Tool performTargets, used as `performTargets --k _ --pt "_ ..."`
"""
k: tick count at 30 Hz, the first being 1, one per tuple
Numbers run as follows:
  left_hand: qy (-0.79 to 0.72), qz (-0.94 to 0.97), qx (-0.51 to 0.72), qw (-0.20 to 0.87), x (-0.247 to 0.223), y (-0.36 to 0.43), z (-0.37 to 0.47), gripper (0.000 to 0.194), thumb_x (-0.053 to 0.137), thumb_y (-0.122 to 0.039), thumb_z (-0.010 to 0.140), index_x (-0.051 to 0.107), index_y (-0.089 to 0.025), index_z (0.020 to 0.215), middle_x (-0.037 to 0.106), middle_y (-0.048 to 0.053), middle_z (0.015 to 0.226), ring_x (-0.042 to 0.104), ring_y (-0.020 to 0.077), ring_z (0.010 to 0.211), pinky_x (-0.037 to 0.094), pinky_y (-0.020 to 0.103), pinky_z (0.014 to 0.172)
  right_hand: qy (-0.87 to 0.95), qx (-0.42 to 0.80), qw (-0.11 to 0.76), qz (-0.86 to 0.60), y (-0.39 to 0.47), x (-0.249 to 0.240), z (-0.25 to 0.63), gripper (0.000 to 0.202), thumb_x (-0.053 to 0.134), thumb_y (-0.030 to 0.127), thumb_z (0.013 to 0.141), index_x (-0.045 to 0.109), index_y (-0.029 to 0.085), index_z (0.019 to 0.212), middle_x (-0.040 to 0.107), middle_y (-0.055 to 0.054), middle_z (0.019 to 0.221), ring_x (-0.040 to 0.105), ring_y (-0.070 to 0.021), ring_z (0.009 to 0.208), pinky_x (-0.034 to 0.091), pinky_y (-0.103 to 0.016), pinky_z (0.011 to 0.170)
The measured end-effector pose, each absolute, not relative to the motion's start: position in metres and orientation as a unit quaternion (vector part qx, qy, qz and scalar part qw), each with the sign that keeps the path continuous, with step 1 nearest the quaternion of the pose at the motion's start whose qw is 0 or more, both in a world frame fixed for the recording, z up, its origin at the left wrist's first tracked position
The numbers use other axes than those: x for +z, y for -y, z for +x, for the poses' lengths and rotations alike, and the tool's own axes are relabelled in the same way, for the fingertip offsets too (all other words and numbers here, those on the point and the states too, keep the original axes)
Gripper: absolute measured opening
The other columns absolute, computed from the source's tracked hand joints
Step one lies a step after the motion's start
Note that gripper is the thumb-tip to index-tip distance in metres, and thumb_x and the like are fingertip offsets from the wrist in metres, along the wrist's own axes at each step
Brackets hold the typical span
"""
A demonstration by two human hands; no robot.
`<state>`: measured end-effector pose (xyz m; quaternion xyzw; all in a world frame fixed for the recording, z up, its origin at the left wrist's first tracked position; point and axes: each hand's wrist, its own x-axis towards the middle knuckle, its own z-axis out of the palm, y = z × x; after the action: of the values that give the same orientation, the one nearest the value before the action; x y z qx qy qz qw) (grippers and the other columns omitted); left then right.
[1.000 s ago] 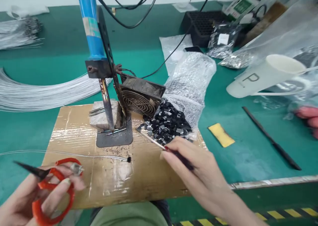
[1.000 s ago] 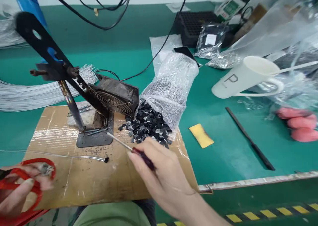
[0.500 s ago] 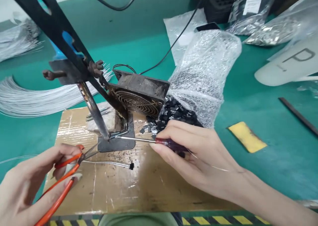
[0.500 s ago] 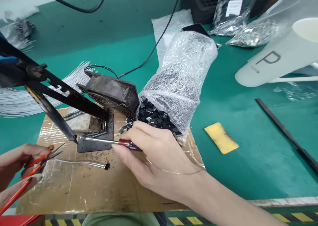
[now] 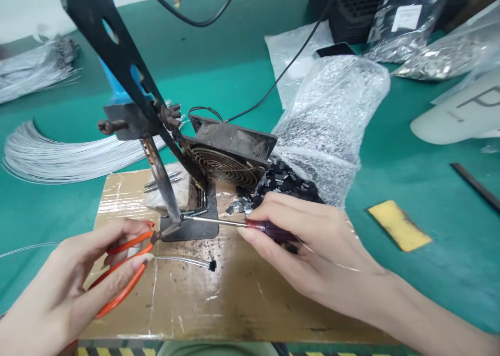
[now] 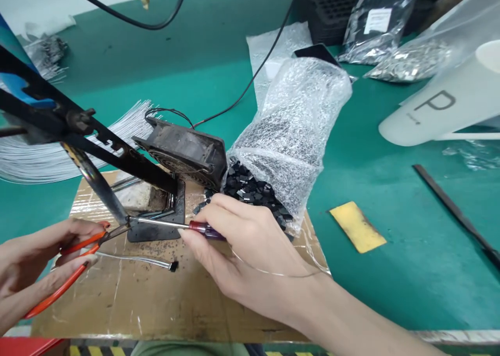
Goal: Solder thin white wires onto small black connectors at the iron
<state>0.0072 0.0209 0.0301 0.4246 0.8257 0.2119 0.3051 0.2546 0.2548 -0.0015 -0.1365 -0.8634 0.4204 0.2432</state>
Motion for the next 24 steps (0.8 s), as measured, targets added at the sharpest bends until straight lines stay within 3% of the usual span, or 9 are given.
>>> performTargets --k 4,9,12,16,21,24 --pt "-0.828 0.414 0.227 0.303 0.031 -0.027 0.011 0.034 0.072 -0.053 0.091 0.076 -0.029 0.116 0.076 0.005 0.12 0.07 0.0268 0.113 0.062 0.024 0.079 0.849 0.468 0.173 -0.173 -0.259 0.003 0.251 0.03 0.061 0.021 0.102 0.064 0.018 0.073 0.059 0.004 0.067 0.052 -0.0082 0.059 0.037 -0.021 0.054" --pt "-0.839 0.385 0.242 0.297 0.037 -0.036 0.017 0.037 0.073 -0.057 0.089 0.078 -0.03 0.115 0.077 0.003 0.115 0.072 0.0243 0.103 0.059 0.022 0.075 0.821 0.511 0.044 -0.25 -0.262 0.009 0.252 0.042 0.058 0.043 0.103 0.063 0.021 0.067 0.052 0.004 0.061 0.043 -0.0104 0.055 0.031 -0.023 0.047" --pt "-0.821 0.418 0.244 0.303 0.036 -0.035 0.013 0.038 0.074 -0.051 0.091 0.077 -0.033 0.124 0.078 0.003 0.115 0.073 0.0226 0.095 0.059 0.022 0.074 0.854 0.466 0.083 -0.216 -0.261 0.012 0.254 0.039 0.057 0.035 0.103 0.063 0.02 0.068 0.053 0.004 0.061 0.045 -0.01 0.054 0.032 -0.024 0.048" --pt "-0.808 0.438 0.245 0.308 0.033 -0.032 0.006 0.038 0.072 -0.049 0.094 0.075 -0.035 0.13 0.078 0.004 0.117 0.072 0.0243 0.099 0.059 0.025 0.074 0.926 0.305 0.176 -0.132 -0.261 0.017 0.255 0.03 0.056 0.027 0.103 0.066 0.018 0.076 0.062 -0.001 0.069 0.052 -0.0119 0.054 0.031 -0.028 0.051" --pt "-0.804 0.428 0.246 0.333 0.036 -0.036 0.006 0.035 0.071 -0.049 0.095 0.075 -0.034 0.127 0.077 0.003 0.11 0.069 0.0216 0.093 0.055 0.024 0.071 0.926 0.334 0.061 -0.164 -0.273 0.022 0.246 0.061 0.049 0.055 0.109 0.057 0.023 0.058 0.052 0.002 0.05 0.042 -0.0117 0.042 0.022 -0.028 0.041" --pt "-0.821 0.39 0.258 0.328 0.037 -0.038 0.007 0.034 0.072 -0.053 0.093 0.077 -0.03 0.118 0.076 0.005 0.112 0.069 0.0227 0.095 0.055 0.027 0.076 0.947 0.288 0.026 -0.141 -0.28 0.019 0.24 0.062 0.048 0.055 0.109 0.059 0.023 0.058 0.053 0.001 0.048 0.041 -0.0124 0.04 0.021 -0.03 0.043"
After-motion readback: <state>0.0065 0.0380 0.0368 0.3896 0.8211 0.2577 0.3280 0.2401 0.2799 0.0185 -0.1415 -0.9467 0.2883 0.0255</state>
